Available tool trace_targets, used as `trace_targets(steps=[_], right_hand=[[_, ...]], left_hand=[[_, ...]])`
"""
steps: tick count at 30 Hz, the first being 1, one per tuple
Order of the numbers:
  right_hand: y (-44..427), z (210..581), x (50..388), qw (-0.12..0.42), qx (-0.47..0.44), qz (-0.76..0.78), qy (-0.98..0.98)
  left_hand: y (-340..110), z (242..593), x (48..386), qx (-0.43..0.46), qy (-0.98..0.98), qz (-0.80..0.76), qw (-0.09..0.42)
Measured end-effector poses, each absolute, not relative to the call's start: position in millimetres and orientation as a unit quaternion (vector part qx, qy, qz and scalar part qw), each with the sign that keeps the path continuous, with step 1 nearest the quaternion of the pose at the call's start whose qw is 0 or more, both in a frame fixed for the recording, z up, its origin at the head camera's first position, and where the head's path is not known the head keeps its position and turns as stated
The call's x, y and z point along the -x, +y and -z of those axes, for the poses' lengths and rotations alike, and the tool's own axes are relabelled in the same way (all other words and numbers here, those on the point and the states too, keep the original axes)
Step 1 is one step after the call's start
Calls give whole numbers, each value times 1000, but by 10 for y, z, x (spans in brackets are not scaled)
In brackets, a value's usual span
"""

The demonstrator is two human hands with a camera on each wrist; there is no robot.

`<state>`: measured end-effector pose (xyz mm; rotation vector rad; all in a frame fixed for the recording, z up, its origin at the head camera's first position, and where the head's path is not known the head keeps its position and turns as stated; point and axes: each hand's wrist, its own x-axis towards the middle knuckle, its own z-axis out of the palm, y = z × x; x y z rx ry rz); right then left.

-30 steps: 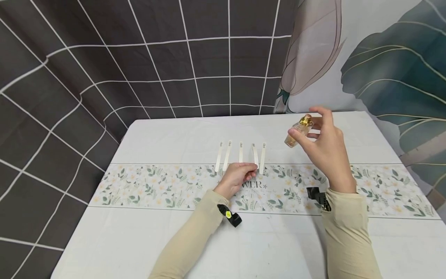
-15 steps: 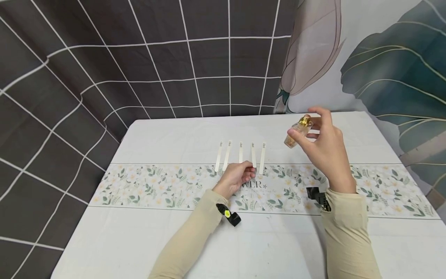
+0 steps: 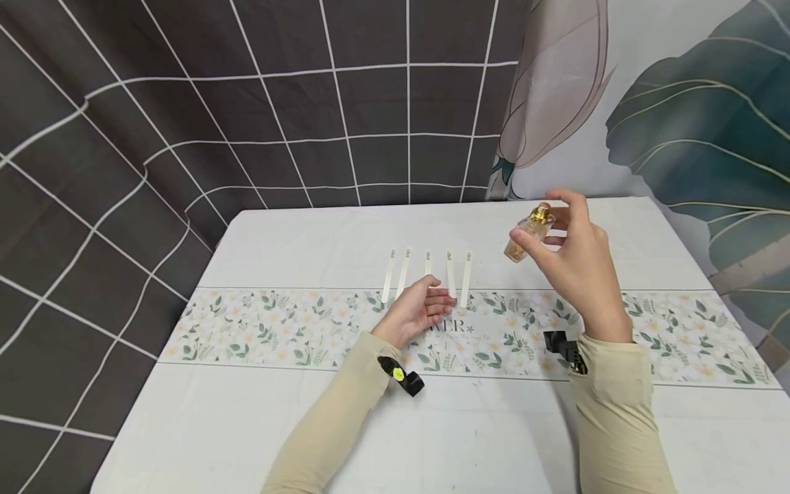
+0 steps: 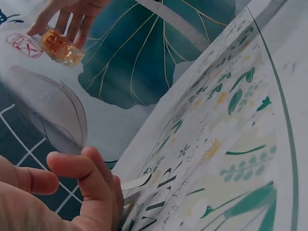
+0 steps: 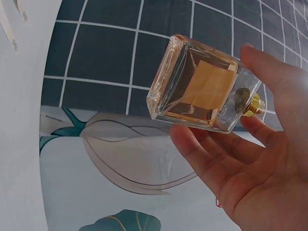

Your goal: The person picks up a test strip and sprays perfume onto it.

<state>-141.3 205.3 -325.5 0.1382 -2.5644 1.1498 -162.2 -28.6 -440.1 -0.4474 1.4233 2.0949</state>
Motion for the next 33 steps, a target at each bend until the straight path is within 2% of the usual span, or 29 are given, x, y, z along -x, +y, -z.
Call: trace_targets(steps=[9,22,27,33], right_hand=[[2054,3258,1416,163,-53,-404,-899],[2075,3256,1416,161,-63,-405,-898],[2085,3268,1433,156,-70,-400,-900],[2061,3278,1435,156,-75,-397,-901]], left_hand=[[-304,4304,1609,152,551,-768,289],[-308,4220,1624,133,556,-774,272],[-263,4165,1647,30,662,-711,235],[-135,3996,1651,-136,877,-438,146]])
